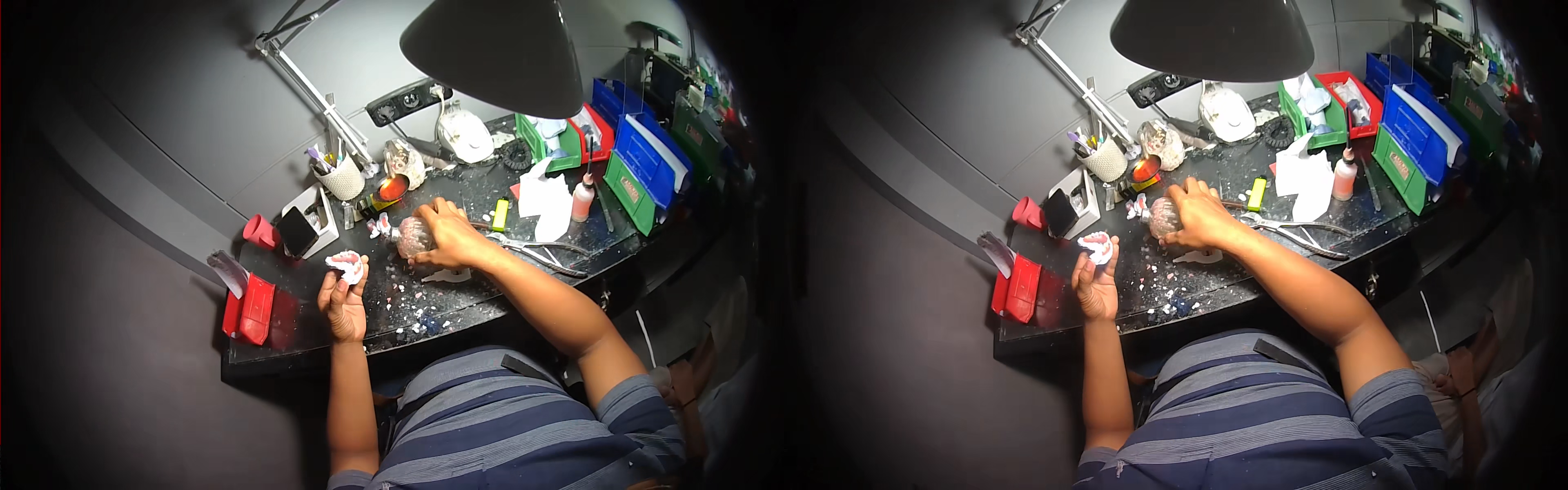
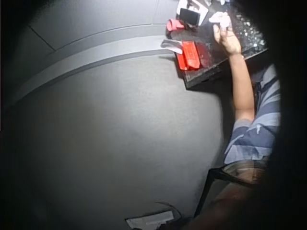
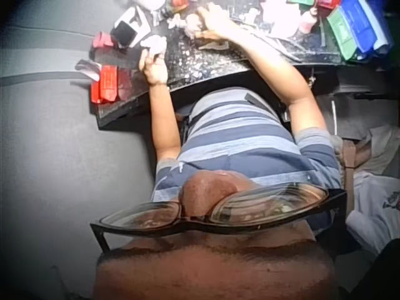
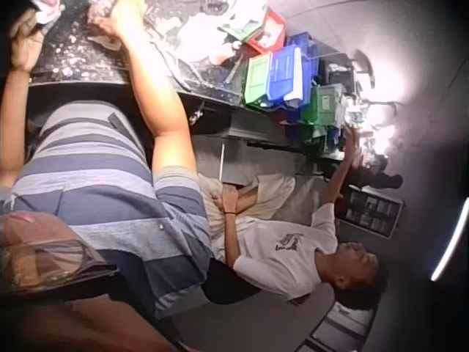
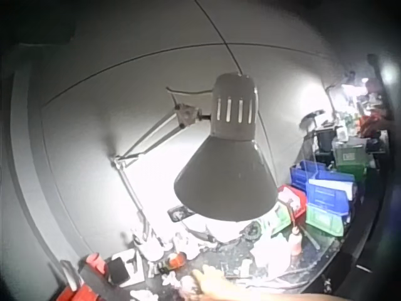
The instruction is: The person shapes a dental prosthesis on a model using a heated hand tool, places wrapped dental pieces into a blue container, and carves teeth on a plaster dental cast using a metal tool.
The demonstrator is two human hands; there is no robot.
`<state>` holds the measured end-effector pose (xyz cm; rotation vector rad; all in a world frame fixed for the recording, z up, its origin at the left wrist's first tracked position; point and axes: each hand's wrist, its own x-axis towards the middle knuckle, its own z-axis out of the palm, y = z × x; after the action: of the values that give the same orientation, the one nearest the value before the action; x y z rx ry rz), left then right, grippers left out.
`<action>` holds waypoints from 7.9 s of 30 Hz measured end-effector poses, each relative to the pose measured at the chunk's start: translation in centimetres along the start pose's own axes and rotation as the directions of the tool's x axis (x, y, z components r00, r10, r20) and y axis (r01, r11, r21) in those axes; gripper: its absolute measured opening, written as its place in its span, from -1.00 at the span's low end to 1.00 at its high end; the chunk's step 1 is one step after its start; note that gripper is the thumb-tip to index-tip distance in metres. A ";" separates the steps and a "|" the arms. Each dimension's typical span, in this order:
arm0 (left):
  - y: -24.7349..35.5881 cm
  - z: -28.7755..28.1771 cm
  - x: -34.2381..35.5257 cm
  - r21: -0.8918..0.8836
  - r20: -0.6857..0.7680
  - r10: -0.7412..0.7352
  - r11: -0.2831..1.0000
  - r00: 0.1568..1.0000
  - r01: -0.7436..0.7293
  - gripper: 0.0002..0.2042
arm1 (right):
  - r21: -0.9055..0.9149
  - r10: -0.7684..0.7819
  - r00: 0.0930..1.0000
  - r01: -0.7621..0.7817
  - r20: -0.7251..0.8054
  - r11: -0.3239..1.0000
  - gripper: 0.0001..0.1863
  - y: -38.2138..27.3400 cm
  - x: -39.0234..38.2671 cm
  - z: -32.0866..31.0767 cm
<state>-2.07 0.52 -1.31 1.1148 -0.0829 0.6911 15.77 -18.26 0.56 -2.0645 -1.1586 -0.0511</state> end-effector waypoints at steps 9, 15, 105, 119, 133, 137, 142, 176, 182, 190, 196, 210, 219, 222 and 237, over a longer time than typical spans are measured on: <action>-0.7 -1.1 0.4 -0.104 -0.020 -0.103 0.989 0.995 0.100 -0.36 | -0.093 0.104 0.995 -0.104 0.003 0.990 -0.34 3.0 0.4 -1.8; -0.7 -0.4 0.9 -0.115 -0.078 -0.179 0.979 0.981 0.170 -0.39 | -0.395 0.258 0.964 -0.261 -0.061 0.881 -0.81 3.8 0.0 -3.5; -0.6 2.0 3.5 0.403 0.105 -0.342 0.873 0.934 0.274 -0.64 | 0.836 -0.046 0.975 0.211 -0.217 0.506 -0.84 -2.8 0.0 -1.9; -0.4 2.0 3.5 0.346 0.086 -0.365 0.884 0.927 0.316 -0.65 | 0.855 -0.053 0.981 0.189 -0.187 0.483 -0.81 -2.6 -0.1 -1.8; -0.3 2.5 3.5 0.348 0.049 -0.334 0.889 0.941 0.297 -0.66 | 0.777 0.119 0.919 0.241 -0.375 0.581 -0.87 -0.4 0.9 -3.5; -0.9 2.1 3.5 0.388 0.042 -0.229 0.901 0.972 0.195 -0.73 | 0.736 0.162 0.891 0.236 -0.425 0.634 -0.85 -0.4 1.7 -4.2; -1.2 2.2 3.5 0.451 0.004 -0.189 0.877 0.982 0.167 -0.75 | 0.661 0.164 0.867 0.223 -0.470 0.716 -0.83 -0.1 2.7 -3.4; -1.5 1.8 3.5 0.497 0.044 -0.169 0.859 0.985 0.125 -0.69 | 0.609 -0.033 0.883 0.349 -0.468 0.712 -0.85 -3.2 0.5 -0.8; -1.4 1.9 3.5 0.492 0.048 -0.165 0.862 0.985 0.120 -0.70 | 0.587 -0.023 0.884 0.329 -0.466 0.740 -0.84 -3.5 0.4 -1.0; -1.4 1.9 3.6 0.474 0.039 -0.167 0.871 0.985 0.129 -0.71 | 0.581 0.020 0.867 0.316 -0.497 0.750 -0.85 -3.7 0.5 -1.7; -1.6 1.8 3.6 0.440 0.054 -0.168 0.889 0.984 0.128 -0.71 | 0.560 0.153 0.787 0.274 -0.598 0.782 -0.89 -0.6 2.5 -2.4; -1.5 1.4 3.7 0.453 0.093 -0.191 0.882 0.977 0.129 -0.65 | 0.765 0.308 0.872 0.111 -0.382 0.634 -0.86 1.3 1.2 -5.1; -1.3 1.5 3.5 0.434 0.130 -0.231 0.888 0.964 0.154 -0.65 | 0.871 -0.048 0.983 0.179 -0.177 0.457 -0.85 -1.6 0.7 -2.8; -1.2 1.5 3.6 0.432 0.153 -0.239 0.889 0.959 0.152 -0.65 | 0.871 -0.055 0.989 0.145 -0.135 0.470 -0.85 -1.5 0.7 -2.4; -1.2 1.4 3.6 0.428 0.140 -0.252 0.887 0.958 0.171 -0.66 | 0.875 -0.061 0.985 0.171 -0.161 0.452 -0.86 -1.6 0.5 -2.8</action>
<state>1.80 0.73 -0.17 1.5727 0.0249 0.4075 15.69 -19.15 3.68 -0.9982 -0.9375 0.3256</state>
